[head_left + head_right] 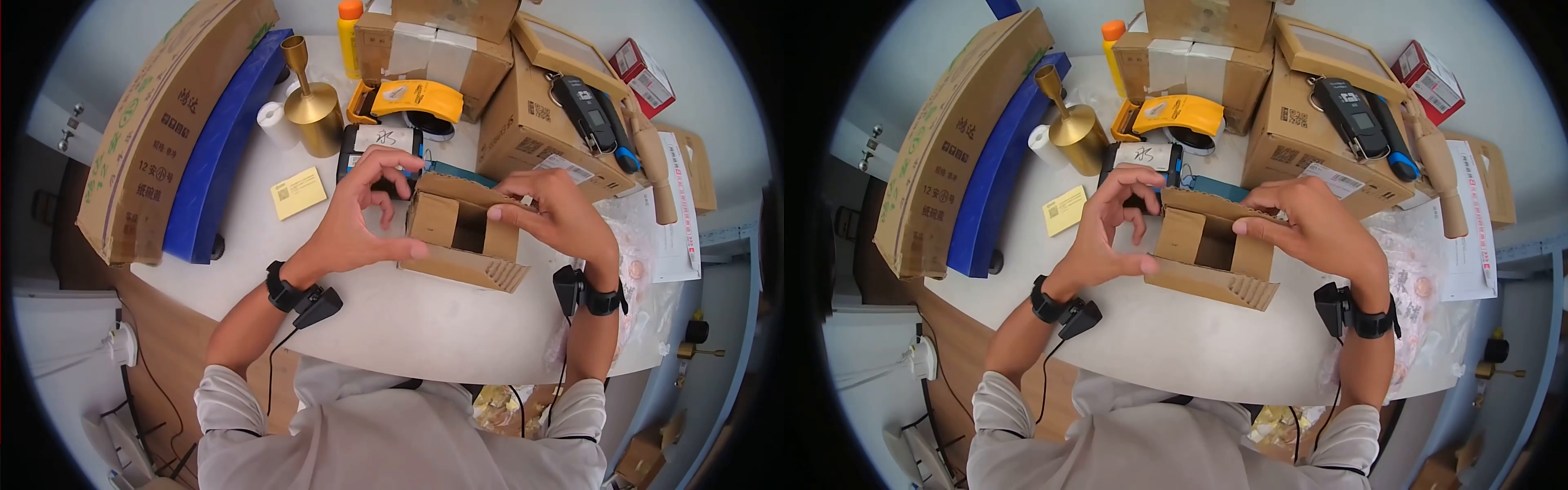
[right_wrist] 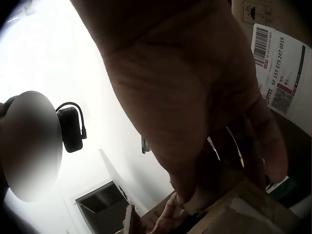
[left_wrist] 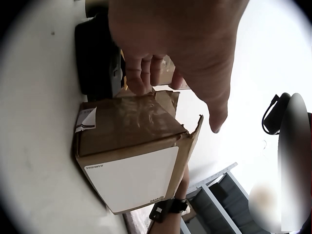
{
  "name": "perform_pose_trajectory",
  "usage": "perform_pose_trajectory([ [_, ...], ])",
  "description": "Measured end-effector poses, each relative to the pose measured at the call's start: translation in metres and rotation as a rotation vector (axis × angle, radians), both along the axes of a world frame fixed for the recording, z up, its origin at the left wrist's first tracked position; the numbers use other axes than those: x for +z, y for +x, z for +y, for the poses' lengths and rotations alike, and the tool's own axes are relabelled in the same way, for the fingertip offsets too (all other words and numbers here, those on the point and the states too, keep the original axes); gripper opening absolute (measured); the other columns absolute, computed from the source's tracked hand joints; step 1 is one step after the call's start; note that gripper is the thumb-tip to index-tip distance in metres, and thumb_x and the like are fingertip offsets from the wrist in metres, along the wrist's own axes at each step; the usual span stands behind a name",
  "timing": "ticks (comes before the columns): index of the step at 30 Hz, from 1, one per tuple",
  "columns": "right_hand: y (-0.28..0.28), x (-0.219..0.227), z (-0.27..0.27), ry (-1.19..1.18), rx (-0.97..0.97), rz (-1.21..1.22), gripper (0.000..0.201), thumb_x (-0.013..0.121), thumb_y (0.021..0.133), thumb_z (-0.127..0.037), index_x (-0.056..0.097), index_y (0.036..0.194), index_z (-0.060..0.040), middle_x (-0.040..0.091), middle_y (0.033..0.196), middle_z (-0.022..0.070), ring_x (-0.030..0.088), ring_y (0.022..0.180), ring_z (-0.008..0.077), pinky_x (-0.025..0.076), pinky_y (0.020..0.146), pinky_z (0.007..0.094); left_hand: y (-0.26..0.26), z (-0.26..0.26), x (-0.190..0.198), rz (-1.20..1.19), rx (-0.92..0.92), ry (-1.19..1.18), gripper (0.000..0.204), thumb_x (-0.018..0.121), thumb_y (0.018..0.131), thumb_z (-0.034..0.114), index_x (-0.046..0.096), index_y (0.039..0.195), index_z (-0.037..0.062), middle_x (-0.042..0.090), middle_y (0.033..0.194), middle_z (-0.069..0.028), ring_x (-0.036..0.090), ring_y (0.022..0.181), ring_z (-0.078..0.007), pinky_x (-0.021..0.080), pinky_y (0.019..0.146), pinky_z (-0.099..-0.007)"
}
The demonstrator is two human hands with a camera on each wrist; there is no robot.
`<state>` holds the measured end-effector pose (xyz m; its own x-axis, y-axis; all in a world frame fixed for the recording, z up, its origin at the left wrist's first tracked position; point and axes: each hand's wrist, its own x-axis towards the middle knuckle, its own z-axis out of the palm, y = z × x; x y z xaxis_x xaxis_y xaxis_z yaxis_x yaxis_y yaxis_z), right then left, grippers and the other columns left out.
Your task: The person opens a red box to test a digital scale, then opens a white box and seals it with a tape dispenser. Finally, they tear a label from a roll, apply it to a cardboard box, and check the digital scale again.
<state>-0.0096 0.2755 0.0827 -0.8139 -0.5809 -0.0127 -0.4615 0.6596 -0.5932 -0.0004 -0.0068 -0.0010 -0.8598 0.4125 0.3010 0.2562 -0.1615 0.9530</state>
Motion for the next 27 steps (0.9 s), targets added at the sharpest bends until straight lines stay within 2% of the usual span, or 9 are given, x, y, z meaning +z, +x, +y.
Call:
perform_pose_trajectory([
  [4,0.007,0.007,-0.004,-0.175,-0.103,-0.063,0.025,0.078,0.09,-0.026,0.073,0.097,-0.0025,0.069,0.092,0.0108,0.063,0.075,0.0238,0.048,0.064,0.0336,-0.001,0.005,-0.002,0.121,0.004,0.026,0.081,0.095,0.07,0.021,0.057,0.14,0.0092,0.058,0.13,-0.0075,0.055,0.117,-0.0177,0.05,0.091,-0.0313],
  [6,0.006,0.009,0.0,-0.286,-0.014,-0.098,0.023,0.08,0.088,-0.025,0.075,0.101,-0.0057,0.07,0.102,0.0055,0.065,0.085,0.0186,0.051,0.07,0.0321,-0.004,0.001,-0.007,0.174,-0.036,-0.166,0.074,0.094,0.071,0.018,0.062,0.138,0.0102,0.061,0.135,-0.0095,0.056,0.122,-0.0221,0.047,0.101,-0.0357],
  [7,0.005,0.008,0.002,-0.286,-0.015,-0.099,0.023,0.08,0.088,-0.025,0.075,0.101,-0.0057,0.07,0.102,0.0055,0.065,0.085,0.0186,0.051,0.07,0.0321,-0.006,-0.001,-0.009,0.173,-0.037,-0.166,0.074,0.094,0.071,0.018,0.062,0.138,0.0102,0.061,0.135,-0.0095,0.056,0.122,-0.0221,0.047,0.101,-0.0357],
  [9,0.004,0.004,0.005,-0.242,0.136,-0.008,0.021,0.082,0.086,-0.022,0.076,0.099,-0.0059,0.069,0.1,0.0066,0.065,0.088,0.0215,0.051,0.073,0.0338,-0.007,-0.002,-0.013,0.256,-0.104,-0.24,0.054,0.089,0.075,0.013,0.071,0.126,0.0086,0.063,0.136,-0.0103,0.058,0.125,-0.0237,0.045,0.106,-0.0383],
  [10,0.005,0.002,0.004,-0.243,0.134,-0.01,0.021,0.082,0.086,-0.022,0.076,0.099,-0.0059,0.069,0.1,0.0066,0.065,0.088,0.0215,0.051,0.073,0.0338,-0.006,-0.002,-0.012,0.254,-0.106,-0.241,0.054,0.089,0.075,0.013,0.071,0.126,0.0086,0.063,0.136,-0.0103,0.058,0.125,-0.0237,0.045,0.106,-0.0383],
  [12,0.007,-0.002,0.001,-0.162,0.179,0.01,0.019,0.084,0.08,-0.016,0.077,0.094,-0.0059,0.066,0.098,0.0076,0.065,0.088,0.0248,0.051,0.076,0.0349,-0.003,-0.001,-0.007,0.149,-0.113,-0.205,0.035,0.087,0.077,0.009,0.079,0.111,0.0099,0.066,0.132,-0.0115,0.06,0.122,-0.0239,0.046,0.107,-0.0385],
  [15,0.008,0.0,-0.005,-0.128,0.14,-0.005,0.018,0.084,0.075,-0.011,0.077,0.091,-0.0053,0.064,0.095,0.0084,0.064,0.09,0.0269,0.05,0.077,0.0356,-0.001,0.001,-0.008,0.148,-0.096,-0.191,0.029,0.087,0.078,0.01,0.081,0.106,0.0106,0.066,0.132,-0.0118,0.061,0.121,-0.0233,0.048,0.102,-0.0372],
  [19,0.01,-0.001,-0.009,-0.086,0.104,-0.027,0.021,0.085,0.072,-0.01,0.077,0.092,-0.0062,0.063,0.096,0.0082,0.064,0.092,0.0271,0.049,0.08,0.0363,0.0,0.001,-0.007,0.146,-0.094,-0.192,0.028,0.086,0.079,0.011,0.081,0.107,0.0101,0.068,0.131,-0.012,0.062,0.115,-0.0213,0.05,0.094,-0.035],
  [27,0.012,0.002,-0.012,-0.086,0.091,-0.02,0.025,0.088,0.071,-0.018,0.077,0.09,-0.0064,0.063,0.095,0.0089,0.064,0.091,0.0282,0.05,0.079,0.0368,0.001,0.002,-0.007,0.19,-0.082,-0.181,0.024,0.084,0.081,0.009,0.08,0.105,0.007,0.067,0.129,-0.0127,0.065,0.107,-0.0207,0.051,0.093,-0.0339],
])
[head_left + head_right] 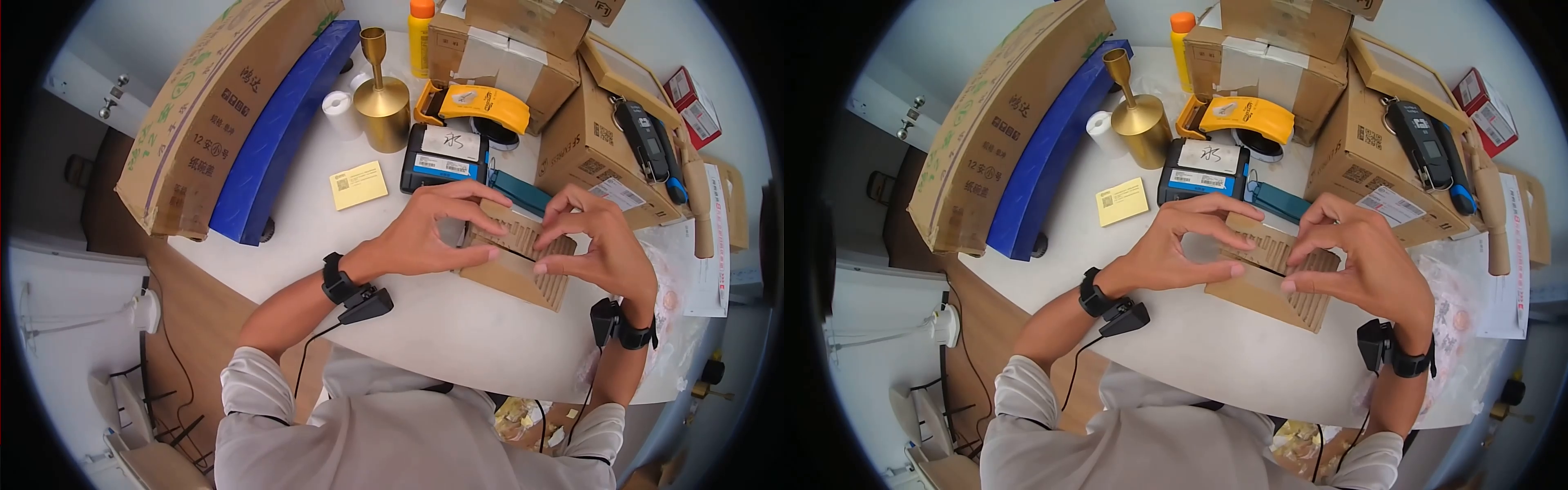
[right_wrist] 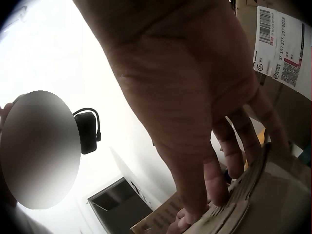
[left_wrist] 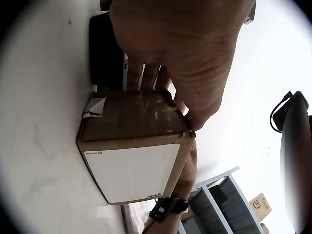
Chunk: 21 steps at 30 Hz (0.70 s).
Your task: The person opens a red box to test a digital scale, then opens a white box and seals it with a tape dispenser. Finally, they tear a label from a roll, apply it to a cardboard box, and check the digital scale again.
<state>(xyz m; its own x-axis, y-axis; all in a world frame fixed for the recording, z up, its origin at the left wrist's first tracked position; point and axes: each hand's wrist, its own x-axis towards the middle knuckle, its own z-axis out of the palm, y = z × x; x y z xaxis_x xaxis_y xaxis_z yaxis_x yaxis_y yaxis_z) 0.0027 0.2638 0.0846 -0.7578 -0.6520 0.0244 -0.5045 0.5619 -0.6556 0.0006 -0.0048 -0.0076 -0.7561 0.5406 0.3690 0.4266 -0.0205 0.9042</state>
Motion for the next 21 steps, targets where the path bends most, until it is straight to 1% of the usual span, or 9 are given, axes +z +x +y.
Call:
perform_pose_trajectory([
  [5,0.005,-0.001,-0.004,0.059,-0.05,0.028,0.026,0.088,0.071,-0.02,0.076,0.088,-0.0056,0.061,0.094,0.0092,0.063,0.089,0.0297,0.05,0.078,0.0375,-0.001,0.004,-0.006,-0.02,-0.029,0.018,0.02,0.082,0.083,0.005,0.081,0.103,0.0087,0.067,0.131,-0.0126,0.066,0.108,-0.0197,0.053,0.092,-0.0338],
  [8,0.004,-0.004,-0.004,0.028,-0.051,0.051,0.026,0.088,0.071,-0.02,0.075,0.088,-0.0049,0.06,0.093,0.0095,0.063,0.089,0.0302,0.05,0.077,0.0381,-0.002,0.003,-0.007,0.012,-0.04,0.023,0.017,0.08,0.084,0.004,0.081,0.1,0.0081,0.066,0.131,-0.0132,0.066,0.112,-0.0214,0.053,0.096,-0.0361],
  [10,0.002,-0.004,-0.002,0.026,-0.024,0.016,0.027,0.089,0.071,-0.02,0.075,0.088,-0.0046,0.061,0.094,0.0097,0.063,0.089,0.0305,0.049,0.076,0.0384,0.0,0.003,-0.005,-0.069,-0.027,0.008,0.014,0.08,0.084,0.004,0.081,0.098,0.0075,0.066,0.132,-0.0135,0.065,0.114,-0.0226,0.053,0.098,-0.0375],
  [14,0.0,-0.001,-0.001,-0.003,0.009,0.009,0.026,0.089,0.073,-0.022,0.075,0.087,-0.0043,0.061,0.094,0.0095,0.063,0.089,0.0309,0.049,0.076,0.0389,0.0,0.003,-0.006,-0.032,-0.009,0.007,0.013,0.08,0.084,0.004,0.08,0.097,0.0069,0.065,0.132,-0.013,0.065,0.113,-0.0221,0.053,0.097,-0.0373],
  [16,0.004,0.005,-0.005,0.01,-0.029,0.041,0.034,0.089,0.075,-0.025,0.075,0.099,-0.0056,0.063,0.099,0.0103,0.064,0.093,0.0318,0.051,0.079,0.0384,0.0,0.004,-0.006,0.016,-0.018,0.008,0.013,0.08,0.085,0.004,0.08,0.097,0.0071,0.065,0.133,-0.0137,0.066,0.109,-0.02,0.054,0.095,-0.0355],
  [17,0.005,0.003,-0.011,-0.004,-0.008,0.042,0.034,0.089,0.075,-0.025,0.075,0.099,-0.0056,0.063,0.099,0.0103,0.064,0.093,0.0318,0.051,0.079,0.0384,0.001,0.004,-0.006,0.017,0.003,-0.006,0.013,0.08,0.085,0.004,0.08,0.097,0.0071,0.065,0.133,-0.0137,0.066,0.109,-0.02,0.054,0.095,-0.0355],
  [19,0.007,-0.001,-0.02,-0.131,-0.059,0.062,0.049,0.084,0.082,-0.027,0.067,0.123,-0.0061,0.064,0.11,0.0139,0.063,0.103,0.0349,0.051,0.085,0.0403,0.001,0.005,-0.006,-0.052,-0.034,0.039,0.012,0.08,0.086,0.005,0.079,0.097,0.0074,0.064,0.134,-0.0144,0.067,0.103,-0.0177,0.054,0.093,-0.0337],
  [20,0.007,-0.006,-0.023,-0.137,-0.047,0.063,0.049,0.084,0.082,-0.027,0.067,0.123,-0.0061,0.064,0.11,0.0139,0.063,0.103,0.0349,0.051,0.085,0.0403,0.002,0.005,-0.008,-0.051,-0.034,0.062,0.009,0.079,0.086,0.005,0.079,0.095,0.0069,0.064,0.133,-0.015,0.067,0.098,-0.0158,0.053,0.09,-0.0321],
  [21,0.006,-0.016,-0.026,-0.11,-0.048,0.092,0.055,0.08,0.086,-0.027,0.059,0.133,-0.0056,0.062,0.116,0.0157,0.061,0.107,0.0367,0.051,0.089,0.0415,0.002,0.005,-0.008,-0.05,-0.023,0.059,0.009,0.079,0.086,0.005,0.079,0.095,0.0069,0.064,0.133,-0.015,0.067,0.098,-0.0158,0.053,0.09,-0.0321],
])
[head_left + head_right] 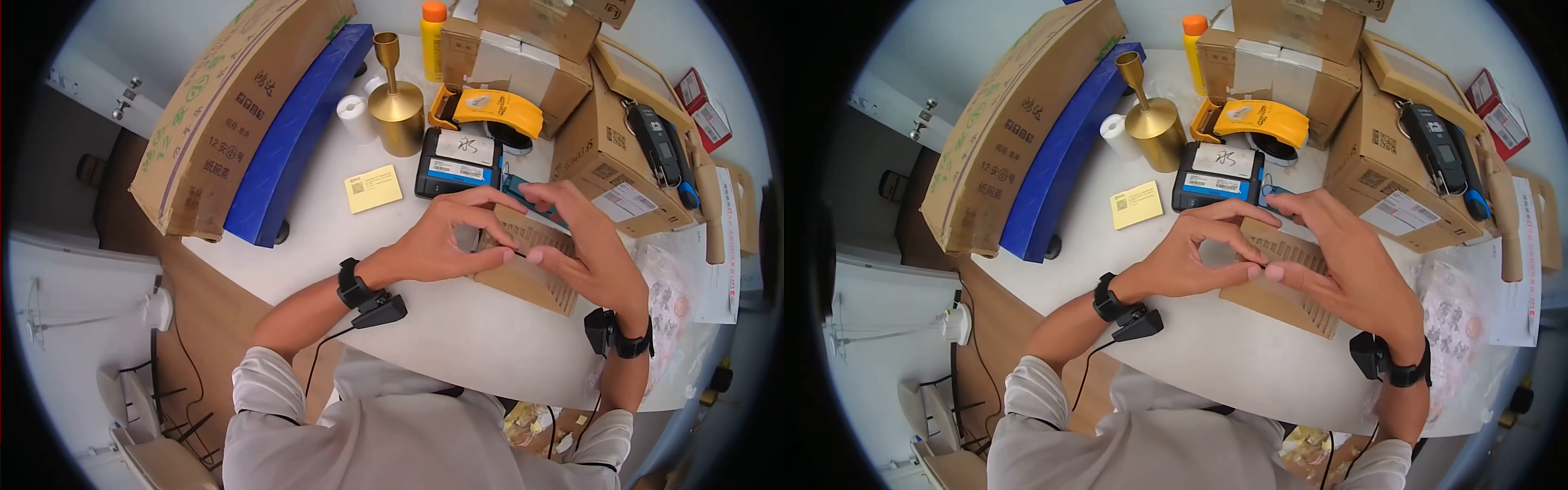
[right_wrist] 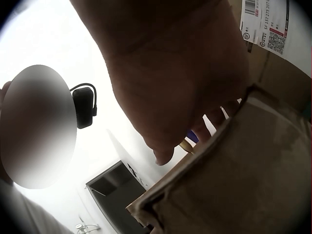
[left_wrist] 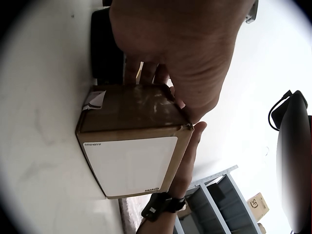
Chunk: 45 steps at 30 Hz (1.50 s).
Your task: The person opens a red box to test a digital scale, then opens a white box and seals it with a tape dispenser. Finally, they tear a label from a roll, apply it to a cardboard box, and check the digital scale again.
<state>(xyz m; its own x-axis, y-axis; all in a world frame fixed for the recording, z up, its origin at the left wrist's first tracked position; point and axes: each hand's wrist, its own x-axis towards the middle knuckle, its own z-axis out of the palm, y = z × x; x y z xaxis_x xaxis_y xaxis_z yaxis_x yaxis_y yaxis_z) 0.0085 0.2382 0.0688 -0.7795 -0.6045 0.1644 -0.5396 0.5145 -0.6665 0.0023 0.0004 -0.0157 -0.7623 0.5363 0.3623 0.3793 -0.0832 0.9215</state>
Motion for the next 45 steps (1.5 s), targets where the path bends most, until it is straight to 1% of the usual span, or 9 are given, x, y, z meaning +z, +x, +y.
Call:
perform_pose_trajectory([
  [1,0.0,-0.008,-0.003,0.028,-0.006,0.027,0.061,0.075,0.09,-0.027,0.052,0.142,-0.0051,0.061,0.122,0.0176,0.06,0.112,0.0386,0.05,0.092,0.0427,0.0,0.0,-0.001,0.006,0.0,0.005,0.009,0.079,0.086,0.005,0.079,0.094,0.0069,0.064,0.133,-0.0144,0.067,0.096,-0.015,0.053,0.089,-0.0313],
  [7,0.002,-0.019,-0.015,0.183,-0.058,0.048,0.056,0.064,0.097,-0.026,0.048,0.145,-0.0021,0.059,0.128,0.0198,0.057,0.117,0.0416,0.049,0.095,0.0457,0.0,0.001,-0.002,0.064,0.033,0.022,0.008,0.08,0.086,0.005,0.078,0.093,0.0076,0.065,0.132,-0.0122,0.064,0.093,-0.0132,0.05,0.085,-0.0297],
  [13,0.001,-0.019,-0.015,0.276,-0.044,0.026,0.055,0.064,0.098,-0.028,0.048,0.144,-0.0017,0.063,0.119,0.0194,0.06,0.112,0.0415,0.05,0.092,0.0463,0.0,0.003,-0.005,0.063,0.032,0.047,0.008,0.079,0.085,0.005,0.078,0.093,0.0074,0.066,0.13,-0.013,0.064,0.104,-0.0167,0.05,0.089,-0.0318],
  [17,-0.001,-0.027,-0.011,0.237,-0.044,0.051,0.056,0.064,0.098,-0.031,0.05,0.143,-0.0019,0.065,0.115,0.0196,0.061,0.108,0.0419,0.05,0.088,0.0467,0.001,0.002,0.001,0.035,0.018,0.032,0.009,0.079,0.085,0.005,0.078,0.095,0.0066,0.066,0.129,-0.0146,0.063,0.116,-0.0215,0.049,0.096,-0.035],
  [20,-0.001,-0.027,-0.009,0.186,-0.049,0.088,0.056,0.064,0.097,-0.035,0.052,0.141,-0.0018,0.066,0.114,0.0201,0.063,0.106,0.0418,0.051,0.085,0.0471,0.0,0.003,-0.002,0.034,0.013,0.048,0.009,0.08,0.086,0.006,0.078,0.094,0.0055,0.066,0.128,-0.0152,0.063,0.118,-0.0219,0.049,0.098,-0.0355],
  [28,0.001,-0.024,-0.013,0.197,-0.086,-0.004,0.059,0.067,0.095,-0.04,0.054,0.137,-0.0015,0.068,0.109,0.0214,0.065,0.098,0.0425,0.052,0.084,0.0468,0.001,0.002,-0.001,0.008,0.011,0.025,0.007,0.079,0.087,0.007,0.077,0.094,0.005,0.065,0.131,-0.0138,0.063,0.113,-0.0187,0.049,0.097,-0.0343],
  [35,0.001,-0.03,-0.014,0.219,-0.124,0.078,0.058,0.067,0.095,-0.042,0.056,0.134,-0.0017,0.069,0.1,0.0233,0.067,0.093,0.0416,0.053,0.079,0.0464,0.003,0.002,0.003,-0.054,0.024,-0.008,0.005,0.078,0.088,0.005,0.075,0.092,0.0042,0.063,0.134,-0.0122,0.063,0.106,-0.0162,0.051,0.091,-0.0321],
  [40,0.0,-0.034,-0.009,0.165,-0.089,0.099,0.06,0.061,0.097,-0.054,0.06,0.125,-0.001,0.069,0.09,0.0226,0.067,0.081,0.0419,0.052,0.068,0.0474,-0.001,0.0,-0.002,0.03,-0.029,0.022,0.015,0.081,0.082,0.004,0.075,0.096,0.006,0.062,0.136,-0.0145,0.061,0.114,-0.0192,0.048,0.098,-0.0372],
  [45,-0.001,-0.036,-0.007,0.182,-0.095,0.089,0.062,0.057,0.098,-0.058,0.061,0.121,-0.0008,0.069,0.084,0.0224,0.067,0.077,0.0418,0.051,0.064,0.0477,-0.003,-0.004,0.0,-0.054,-0.065,-0.028,0.037,0.091,0.069,0.016,0.074,0.1,0.007,0.059,0.139,-0.0161,0.056,0.13,-0.0267,0.045,0.107,-0.0406],
])
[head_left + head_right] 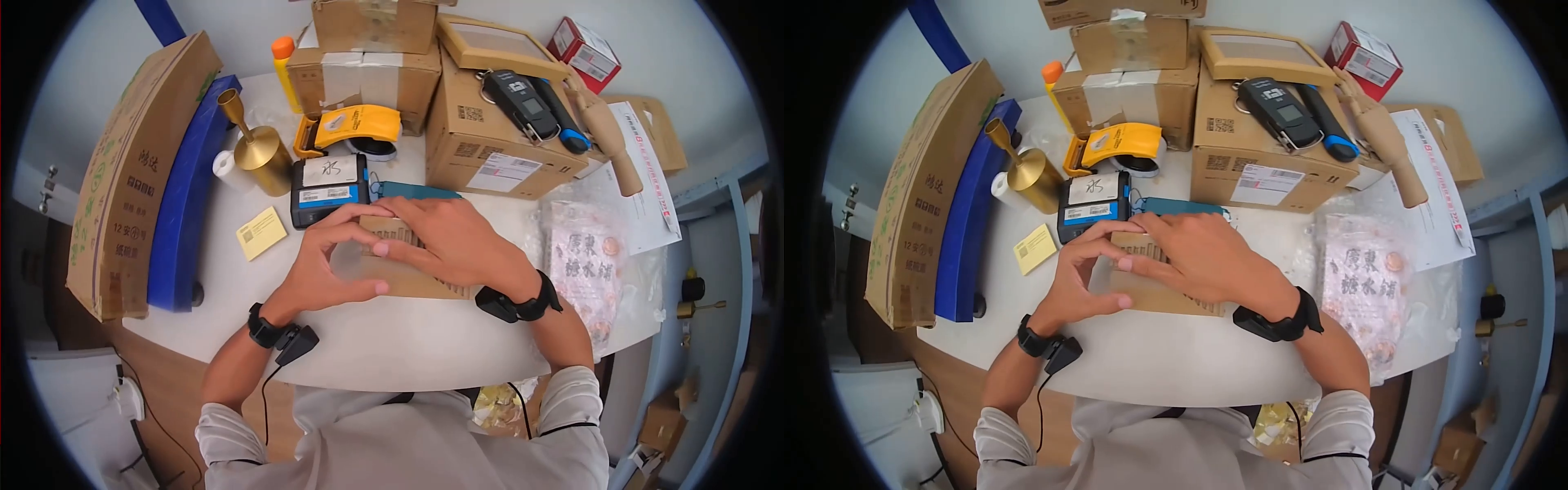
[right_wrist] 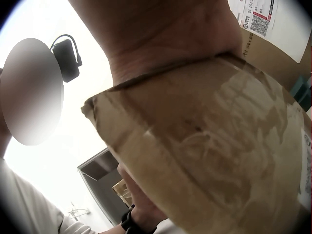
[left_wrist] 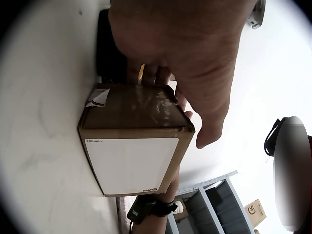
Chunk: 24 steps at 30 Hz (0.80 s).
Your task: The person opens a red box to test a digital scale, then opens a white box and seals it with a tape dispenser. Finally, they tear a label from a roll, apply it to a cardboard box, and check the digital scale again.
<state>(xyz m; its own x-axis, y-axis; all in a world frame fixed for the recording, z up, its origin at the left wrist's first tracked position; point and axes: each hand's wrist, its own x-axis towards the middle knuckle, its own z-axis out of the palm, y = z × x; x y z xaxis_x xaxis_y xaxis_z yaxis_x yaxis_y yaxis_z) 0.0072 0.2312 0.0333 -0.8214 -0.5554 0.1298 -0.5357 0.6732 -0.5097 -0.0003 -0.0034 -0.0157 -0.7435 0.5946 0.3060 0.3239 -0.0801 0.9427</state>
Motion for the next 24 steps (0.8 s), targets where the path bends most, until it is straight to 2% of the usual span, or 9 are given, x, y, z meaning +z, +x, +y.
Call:
perform_pose_trajectory([
  [5,-0.004,0.006,0.006,0.031,0.015,-0.081,0.061,0.053,0.101,-0.057,0.061,0.122,0.0002,0.07,0.084,0.0225,0.067,0.079,0.0415,0.051,0.066,0.0471,0.0,0.003,0.001,0.033,0.001,0.012,0.046,0.094,0.065,0.015,0.074,0.105,0.0074,0.059,0.137,-0.0124,0.057,0.126,-0.0237,0.044,0.107,-0.0395],
  [7,-0.006,0.002,0.012,-0.158,-0.018,-0.078,0.057,0.05,0.104,-0.052,0.062,0.123,-0.0001,0.071,0.087,0.021,0.068,0.081,0.0408,0.052,0.07,0.0457,0.001,0.002,0.002,0.009,0.006,-0.002,0.046,0.094,0.064,0.015,0.073,0.105,0.0072,0.059,0.137,-0.0125,0.057,0.126,-0.0235,0.044,0.108,-0.0393],
  [11,0.0,0.003,0.03,-0.272,-0.111,-0.068,0.051,0.047,0.107,-0.046,0.066,0.119,-0.0003,0.072,0.089,0.0191,0.069,0.083,0.0391,0.053,0.073,0.044,0.001,0.002,0.002,0.049,0.021,-0.028,0.045,0.094,0.066,0.017,0.073,0.105,0.0081,0.06,0.138,-0.0119,0.057,0.126,-0.0238,0.043,0.108,-0.0379],
  [13,0.002,-0.01,0.041,-0.396,-0.29,-0.005,0.044,0.05,0.107,-0.039,0.068,0.108,0.0009,0.073,0.084,0.0169,0.07,0.077,0.0361,0.053,0.068,0.0422,0.0,0.001,0.003,0.082,0.03,-0.031,0.045,0.093,0.066,0.017,0.073,0.105,0.0084,0.06,0.138,-0.0116,0.057,0.126,-0.0238,0.043,0.109,-0.0375],
  [14,0.003,-0.014,0.047,-0.394,-0.284,-0.008,0.044,0.05,0.107,-0.039,0.068,0.108,0.0009,0.073,0.084,0.0169,0.07,0.077,0.0361,0.053,0.068,0.0422,0.001,0.0,0.004,0.085,0.03,-0.04,0.044,0.093,0.067,0.018,0.073,0.105,0.0085,0.06,0.138,-0.0115,0.057,0.126,-0.0238,0.043,0.109,-0.0376],
  [16,0.004,-0.024,0.059,-0.226,-0.53,0.067,0.03,0.06,0.103,-0.028,0.069,0.102,0.0005,0.07,0.074,0.0134,0.067,0.063,0.0273,0.05,0.059,0.0358,0.001,0.0,0.004,0.087,0.028,-0.054,0.044,0.093,0.068,0.018,0.073,0.105,0.0087,0.06,0.138,-0.0114,0.057,0.126,-0.0239,0.042,0.109,-0.0376],
  [17,0.003,-0.03,0.063,-0.229,-0.53,0.065,0.03,0.06,0.103,-0.028,0.069,0.102,0.0005,0.07,0.074,0.0134,0.067,0.063,0.0273,0.05,0.059,0.0358,0.001,0.001,0.003,0.082,0.029,-0.048,0.043,0.093,0.068,0.018,0.074,0.105,0.0086,0.06,0.138,-0.0115,0.057,0.126,-0.024,0.042,0.109,-0.0377],
  [19,0.001,-0.04,0.069,-0.36,-0.54,0.048,0.017,0.069,0.097,-0.019,0.069,0.098,-0.0017,0.063,0.063,0.0083,0.058,0.051,0.0179,0.045,0.052,0.0298,0.001,0.001,0.001,0.075,0.028,-0.05,0.041,0.092,0.069,0.018,0.074,0.105,0.0086,0.06,0.138,-0.0115,0.057,0.126,-0.0241,0.042,0.109,-0.0377],
  [24,-0.002,-0.05,0.076,-0.337,-0.502,0.07,0.011,0.072,0.095,-0.014,0.069,0.095,-0.0035,0.056,0.057,0.0055,0.051,0.048,0.014,0.041,0.051,0.0286,0.0,0.001,0.0,0.046,0.031,-0.028,0.037,0.09,0.071,0.018,0.075,0.103,0.0074,0.061,0.137,-0.0125,0.057,0.127,-0.0261,0.041,0.11,-0.0403],
])
